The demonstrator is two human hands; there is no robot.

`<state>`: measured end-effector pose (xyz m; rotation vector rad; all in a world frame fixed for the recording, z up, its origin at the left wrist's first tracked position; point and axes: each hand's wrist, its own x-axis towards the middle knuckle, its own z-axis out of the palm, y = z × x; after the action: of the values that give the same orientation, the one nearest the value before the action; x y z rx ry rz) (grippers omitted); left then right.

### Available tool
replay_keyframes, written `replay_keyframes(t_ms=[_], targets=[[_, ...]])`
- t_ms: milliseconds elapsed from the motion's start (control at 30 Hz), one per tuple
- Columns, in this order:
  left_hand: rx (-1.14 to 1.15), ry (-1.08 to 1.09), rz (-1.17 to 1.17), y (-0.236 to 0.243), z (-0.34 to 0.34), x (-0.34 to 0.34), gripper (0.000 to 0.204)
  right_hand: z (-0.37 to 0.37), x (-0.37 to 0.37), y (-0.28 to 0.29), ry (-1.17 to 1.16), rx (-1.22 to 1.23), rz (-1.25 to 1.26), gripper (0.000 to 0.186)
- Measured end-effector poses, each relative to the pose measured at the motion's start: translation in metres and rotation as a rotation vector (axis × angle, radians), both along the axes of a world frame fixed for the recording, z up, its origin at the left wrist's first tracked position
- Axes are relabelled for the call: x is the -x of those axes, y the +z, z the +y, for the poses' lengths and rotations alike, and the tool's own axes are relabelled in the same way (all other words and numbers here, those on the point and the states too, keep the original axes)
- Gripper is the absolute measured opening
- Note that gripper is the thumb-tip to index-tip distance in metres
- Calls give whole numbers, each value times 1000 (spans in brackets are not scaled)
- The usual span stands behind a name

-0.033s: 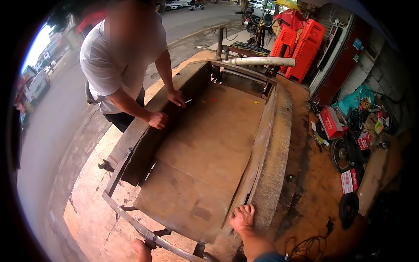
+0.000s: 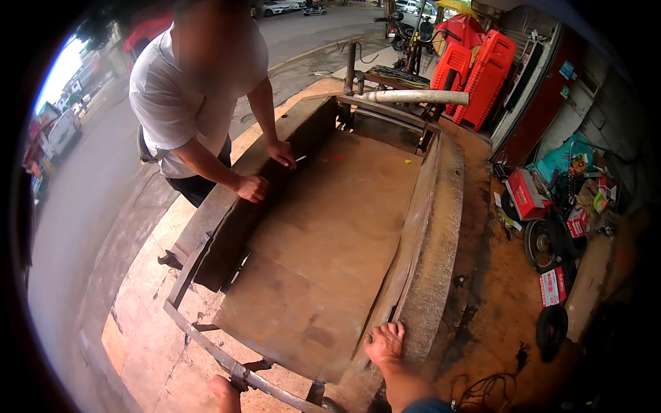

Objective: The person welds a metal frame using a welding torch, then positions a metal sheet onto the frame with assistance from another person. Finally, the person attaches a wire basket to the front of a red scooter.

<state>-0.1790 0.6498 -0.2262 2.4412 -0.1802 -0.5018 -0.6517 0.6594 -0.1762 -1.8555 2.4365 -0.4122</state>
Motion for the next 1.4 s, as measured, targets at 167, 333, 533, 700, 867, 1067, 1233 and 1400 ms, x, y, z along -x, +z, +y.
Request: replay_keyframes(t_ms=[167, 333, 533, 700, 867, 1067, 1233, 1400], targets=[[-210, -192, -67, 33, -4, 33, 28, 8, 8, -4, -3, 19, 73, 22], [-433, -391, -90, 11, 3, 2, 44, 4, 3, -5, 18, 54, 49, 20], [-507, -403, -42, 9, -4, 13, 52, 8, 10, -4, 0, 35, 42, 20], [-401, -427, -42, -19, 7, -11, 46, 4, 5, -1, 3, 15, 37, 23], [-288, -255, 88, -15, 5, -7, 38, 4, 7, -4, 4, 38, 29, 23], [-177, -178, 116, -4, 3, 0, 32, 5, 7, -6, 9, 54, 64, 22], [-174, -286, -1, -53, 24, -43, 29, -2, 1, -3, 37, 64, 58, 20], [34, 10, 223, -19, 9, -15, 28, 2, 6, -4, 29, 14, 53, 19]])
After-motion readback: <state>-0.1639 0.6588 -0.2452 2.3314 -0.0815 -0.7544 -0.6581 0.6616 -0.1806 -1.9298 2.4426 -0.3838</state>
